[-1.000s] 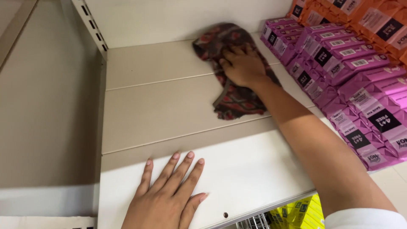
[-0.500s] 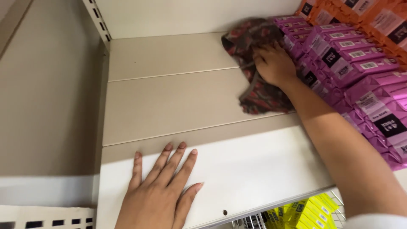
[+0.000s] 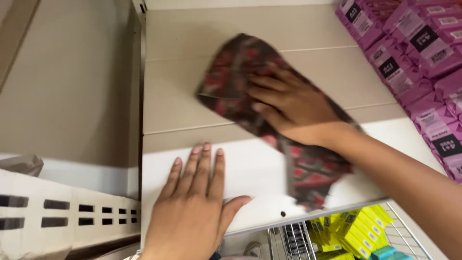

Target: Cleaning a store shelf and stocking it with soap boxes from a shopping cart.

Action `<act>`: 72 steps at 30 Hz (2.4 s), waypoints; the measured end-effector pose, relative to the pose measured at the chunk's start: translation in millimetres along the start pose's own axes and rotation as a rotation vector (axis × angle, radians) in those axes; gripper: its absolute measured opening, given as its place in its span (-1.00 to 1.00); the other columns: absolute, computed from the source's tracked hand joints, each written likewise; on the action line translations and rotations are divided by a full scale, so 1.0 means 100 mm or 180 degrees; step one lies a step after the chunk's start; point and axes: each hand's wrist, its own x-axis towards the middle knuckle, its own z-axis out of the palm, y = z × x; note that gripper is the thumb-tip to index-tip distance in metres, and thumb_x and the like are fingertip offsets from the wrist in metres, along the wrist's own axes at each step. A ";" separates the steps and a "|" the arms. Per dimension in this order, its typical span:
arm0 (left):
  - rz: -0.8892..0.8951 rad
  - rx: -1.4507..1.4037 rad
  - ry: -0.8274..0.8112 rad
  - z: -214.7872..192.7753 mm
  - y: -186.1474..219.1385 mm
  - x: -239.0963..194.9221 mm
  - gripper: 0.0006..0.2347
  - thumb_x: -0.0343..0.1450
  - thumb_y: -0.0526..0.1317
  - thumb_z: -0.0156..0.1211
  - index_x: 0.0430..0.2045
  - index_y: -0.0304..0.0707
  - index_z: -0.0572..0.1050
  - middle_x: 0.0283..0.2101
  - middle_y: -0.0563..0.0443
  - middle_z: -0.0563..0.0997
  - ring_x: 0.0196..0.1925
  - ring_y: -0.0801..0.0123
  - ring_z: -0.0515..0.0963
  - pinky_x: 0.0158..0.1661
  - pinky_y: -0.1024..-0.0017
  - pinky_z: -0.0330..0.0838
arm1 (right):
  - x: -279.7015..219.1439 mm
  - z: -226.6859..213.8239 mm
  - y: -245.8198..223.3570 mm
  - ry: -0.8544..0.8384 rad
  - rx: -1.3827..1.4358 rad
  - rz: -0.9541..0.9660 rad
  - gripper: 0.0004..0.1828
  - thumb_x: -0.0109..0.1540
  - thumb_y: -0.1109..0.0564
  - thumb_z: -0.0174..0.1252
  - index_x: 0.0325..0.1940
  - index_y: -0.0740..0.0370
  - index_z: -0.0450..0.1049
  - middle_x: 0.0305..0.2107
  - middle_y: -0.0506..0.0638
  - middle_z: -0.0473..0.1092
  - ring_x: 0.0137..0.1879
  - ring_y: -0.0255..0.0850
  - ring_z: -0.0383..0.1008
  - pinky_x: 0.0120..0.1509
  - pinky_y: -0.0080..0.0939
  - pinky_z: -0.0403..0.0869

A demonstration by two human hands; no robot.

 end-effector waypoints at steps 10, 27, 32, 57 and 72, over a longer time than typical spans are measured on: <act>0.0021 -0.0233 0.0071 -0.06 -0.21 -0.15 -0.37 0.49 0.16 -0.12 0.11 -0.64 0.35 0.20 -0.51 0.42 0.33 -0.15 0.34 0.25 0.06 0.18 | 0.44 0.54 1.26 0.0443 -0.0347 0.0915 -0.56 0.45 -0.08 -0.05 0.33 0.12 0.44 0.32 0.17 0.31 0.45 0.29 0.12 0.54 0.14 0.04; -0.0137 0.0060 0.0107 -0.12 -0.20 -0.19 -0.26 0.45 0.24 -0.13 0.02 -0.80 0.36 0.09 -0.68 0.45 0.25 -0.24 0.42 0.19 0.02 0.27 | 0.20 0.20 0.80 0.0144 -0.0297 0.0852 -0.53 0.44 -0.01 -0.08 0.37 0.22 0.41 0.35 0.20 0.27 0.48 0.26 0.08 0.53 0.16 0.05; -0.0171 -0.0038 0.0032 -0.12 -0.21 -0.15 -0.23 0.40 0.25 -0.06 0.07 -0.78 0.36 0.13 -0.71 0.44 0.27 -0.31 0.43 0.21 -0.09 0.27 | 0.94 0.76 1.40 0.0226 -0.0431 0.0750 -0.52 0.44 -0.06 -0.12 0.34 0.21 0.41 0.31 0.19 0.31 0.46 0.23 0.15 0.56 0.16 0.02; 0.0063 0.0305 0.1194 -0.19 -0.02 -0.52 -0.35 0.38 0.23 0.17 -0.16 -0.64 0.58 -0.08 -0.43 0.66 0.02 -0.02 0.67 0.08 0.19 0.50 | -0.09 0.06 -0.03 -0.0535 -0.0423 -0.0086 -0.48 0.44 -0.07 -0.19 0.37 0.23 0.36 0.36 0.21 0.23 0.55 0.16 0.03 0.63 0.15 -0.04; 0.0638 0.0582 0.1825 0.00 -0.15 -0.97 -0.66 0.51 -0.06 0.36 -0.10 -0.47 0.61 -0.03 -0.15 0.68 0.12 0.19 0.65 0.15 0.30 0.50 | -0.43 -0.24 -1.09 -0.0328 0.0167 -0.0640 -0.52 0.38 -0.06 -0.04 0.29 0.19 0.47 0.30 0.23 0.34 0.48 0.30 0.14 0.54 0.19 0.13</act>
